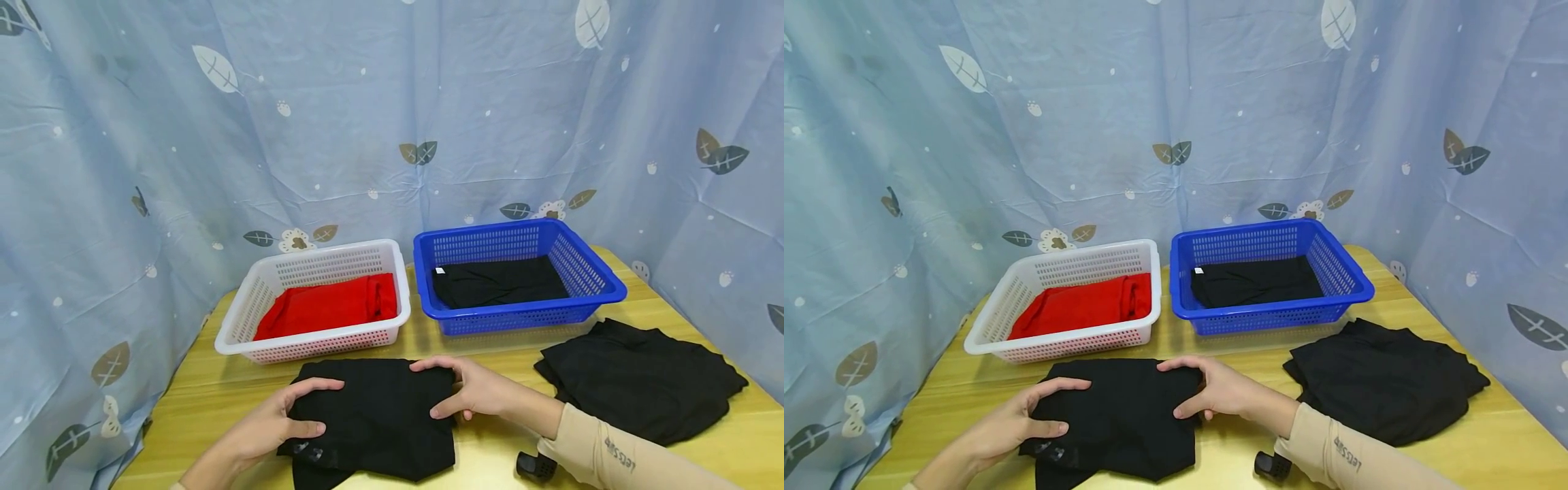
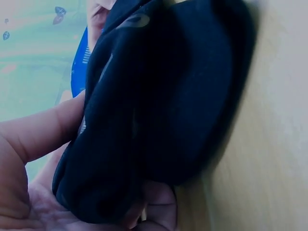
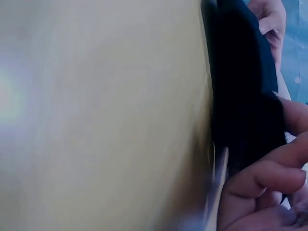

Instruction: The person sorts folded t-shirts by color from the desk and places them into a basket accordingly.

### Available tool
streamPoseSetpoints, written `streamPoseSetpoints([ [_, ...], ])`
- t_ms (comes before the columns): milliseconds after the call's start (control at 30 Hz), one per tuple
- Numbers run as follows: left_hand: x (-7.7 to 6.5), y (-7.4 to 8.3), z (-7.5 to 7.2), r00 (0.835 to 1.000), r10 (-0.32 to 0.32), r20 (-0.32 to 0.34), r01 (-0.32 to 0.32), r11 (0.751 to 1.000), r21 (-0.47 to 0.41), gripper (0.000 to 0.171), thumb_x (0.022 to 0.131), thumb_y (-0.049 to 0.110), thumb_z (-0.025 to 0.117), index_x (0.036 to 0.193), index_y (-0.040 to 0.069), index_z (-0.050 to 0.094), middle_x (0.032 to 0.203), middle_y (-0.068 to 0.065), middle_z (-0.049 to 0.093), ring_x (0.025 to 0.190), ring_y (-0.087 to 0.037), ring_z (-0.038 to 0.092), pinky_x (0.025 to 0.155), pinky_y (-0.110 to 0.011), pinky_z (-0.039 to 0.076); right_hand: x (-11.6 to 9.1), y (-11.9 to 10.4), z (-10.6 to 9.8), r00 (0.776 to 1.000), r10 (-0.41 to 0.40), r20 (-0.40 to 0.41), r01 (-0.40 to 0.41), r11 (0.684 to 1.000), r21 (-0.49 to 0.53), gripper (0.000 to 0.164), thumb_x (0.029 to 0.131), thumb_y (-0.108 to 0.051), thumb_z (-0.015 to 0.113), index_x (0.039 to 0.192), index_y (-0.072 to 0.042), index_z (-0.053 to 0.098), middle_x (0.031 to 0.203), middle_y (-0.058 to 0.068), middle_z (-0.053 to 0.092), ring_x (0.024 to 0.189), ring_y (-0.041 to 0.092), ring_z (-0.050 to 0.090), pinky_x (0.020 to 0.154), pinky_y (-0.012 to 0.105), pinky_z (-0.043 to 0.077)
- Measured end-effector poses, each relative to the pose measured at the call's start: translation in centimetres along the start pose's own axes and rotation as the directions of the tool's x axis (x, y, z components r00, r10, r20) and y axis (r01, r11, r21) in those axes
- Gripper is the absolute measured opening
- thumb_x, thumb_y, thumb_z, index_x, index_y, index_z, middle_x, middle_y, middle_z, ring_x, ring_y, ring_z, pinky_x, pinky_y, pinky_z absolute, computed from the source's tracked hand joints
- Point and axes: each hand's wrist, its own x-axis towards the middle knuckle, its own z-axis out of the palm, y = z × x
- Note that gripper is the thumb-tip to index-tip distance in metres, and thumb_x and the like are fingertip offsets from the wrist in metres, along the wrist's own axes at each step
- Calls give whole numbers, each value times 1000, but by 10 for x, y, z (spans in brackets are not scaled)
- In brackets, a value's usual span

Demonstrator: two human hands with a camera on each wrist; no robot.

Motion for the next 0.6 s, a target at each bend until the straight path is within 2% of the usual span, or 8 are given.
streamPoseSetpoints([
  [167,2,4,5,999,13,-31,-13,1000,-13,59,95,14,78,151,26,62,169,-10,38,157,-46,12,122,-80,22,-2,-1,-6,999,-10,-46,8,1000,-29,69,84,-3,88,148,-14,64,131,14,68,75,16,63,46,19,45],
  [300,4,9,9,999,23,-44,-25,999,-30,58,95,13,78,149,26,63,170,-11,36,158,-45,6,123,-81,16,-5,-2,-10,999,-14,-48,11,999,-49,68,85,-6,88,148,-15,64,130,13,70,76,16,62,46,19,45],
  [467,5,15,12,998,49,-42,-50,998,-45,58,95,12,77,149,25,63,169,-10,36,157,-43,9,124,-76,24,-12,-5,-16,998,-24,-61,19,997,-80,66,87,-9,88,148,-18,64,129,10,73,95,22,64,48,21,46],
  [600,5,23,15,996,75,-39,-77,996,-43,58,95,12,77,150,24,63,169,-10,36,158,-42,7,125,-76,23,-18,-9,-21,997,-39,-66,33,996,-79,67,88,-11,88,150,-17,64,129,10,73,92,19,64,48,21,45],
])
